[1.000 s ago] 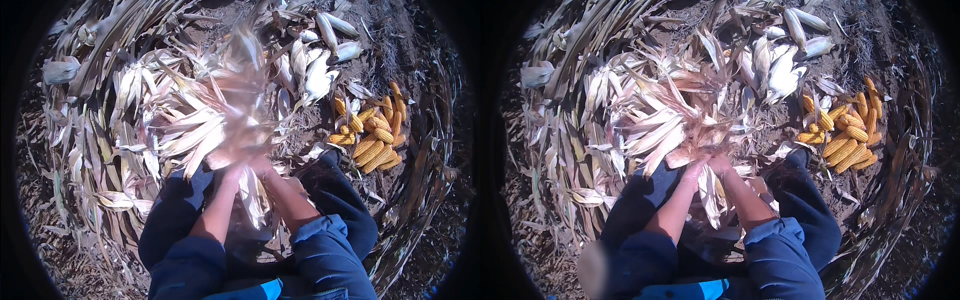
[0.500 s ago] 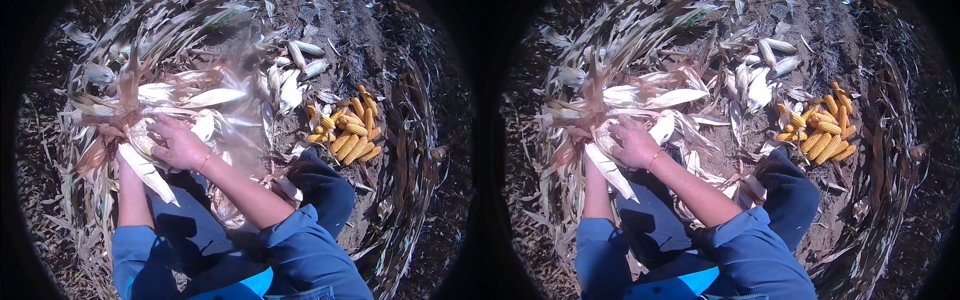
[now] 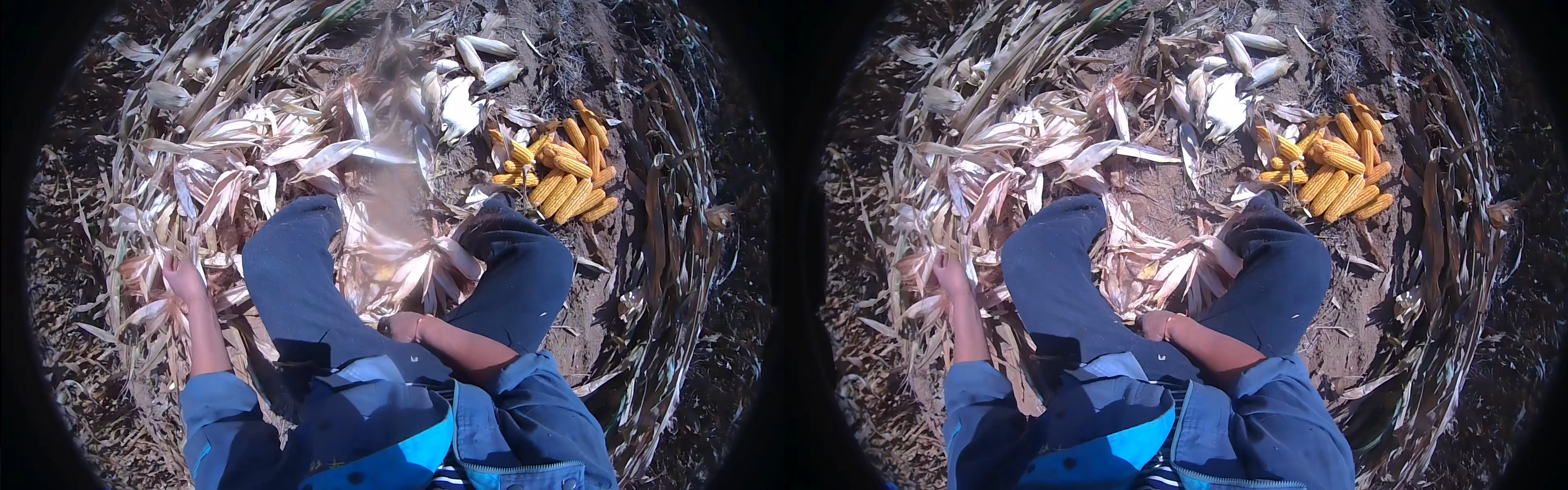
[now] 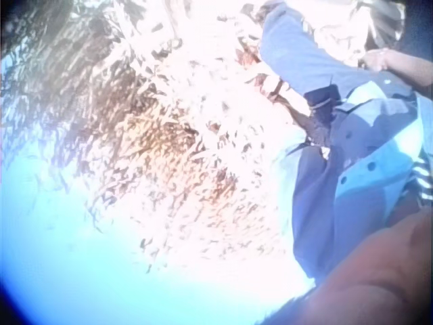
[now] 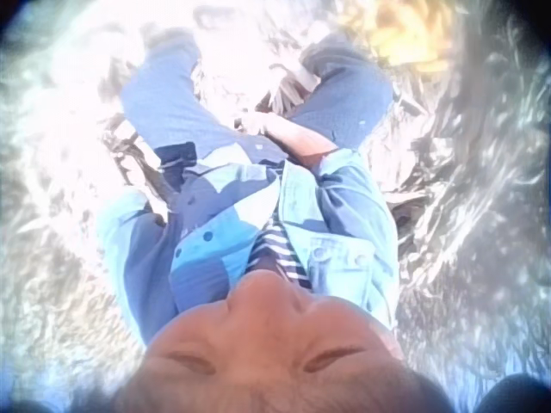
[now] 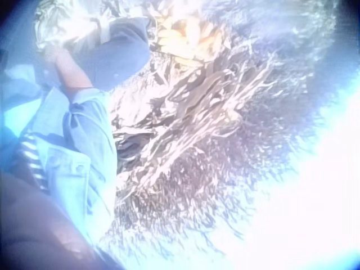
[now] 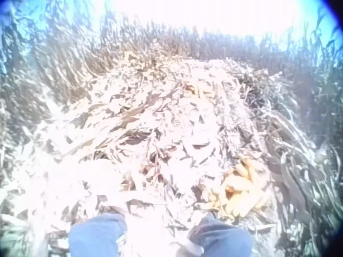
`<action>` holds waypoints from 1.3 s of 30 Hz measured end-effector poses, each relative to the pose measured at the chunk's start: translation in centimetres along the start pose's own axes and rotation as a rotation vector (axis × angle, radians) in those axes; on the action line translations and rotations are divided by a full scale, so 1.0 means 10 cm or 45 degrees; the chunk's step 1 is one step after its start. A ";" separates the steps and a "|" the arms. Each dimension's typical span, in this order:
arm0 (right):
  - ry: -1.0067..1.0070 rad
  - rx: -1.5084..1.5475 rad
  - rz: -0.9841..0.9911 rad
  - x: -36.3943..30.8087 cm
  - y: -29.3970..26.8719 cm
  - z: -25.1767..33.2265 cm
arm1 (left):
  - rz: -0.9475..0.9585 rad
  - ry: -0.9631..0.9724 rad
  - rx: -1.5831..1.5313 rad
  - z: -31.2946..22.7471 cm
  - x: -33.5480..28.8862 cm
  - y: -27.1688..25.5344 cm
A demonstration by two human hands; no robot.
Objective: The person sits on the ground in a cornfield and shucks corn cobs by hand, removing the husks and silk. The shucked cobs are placed in a growing pile on the ground, while the discarded husks accumulate nearby.
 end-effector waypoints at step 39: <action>0.005 0.666 0.032 -0.40 -1.56 -0.86 | 1.296 0.390 0.809 -2.65 -0.41 4.08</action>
Point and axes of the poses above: each hand's wrist, its own x-axis towards the middle knuckle, its own y-axis out of the palm, z = x × y, the point moved 6 cm from there along x, towards the middle knuckle, and after that the axes turned 12 degrees about z, right-handed, at the moved point
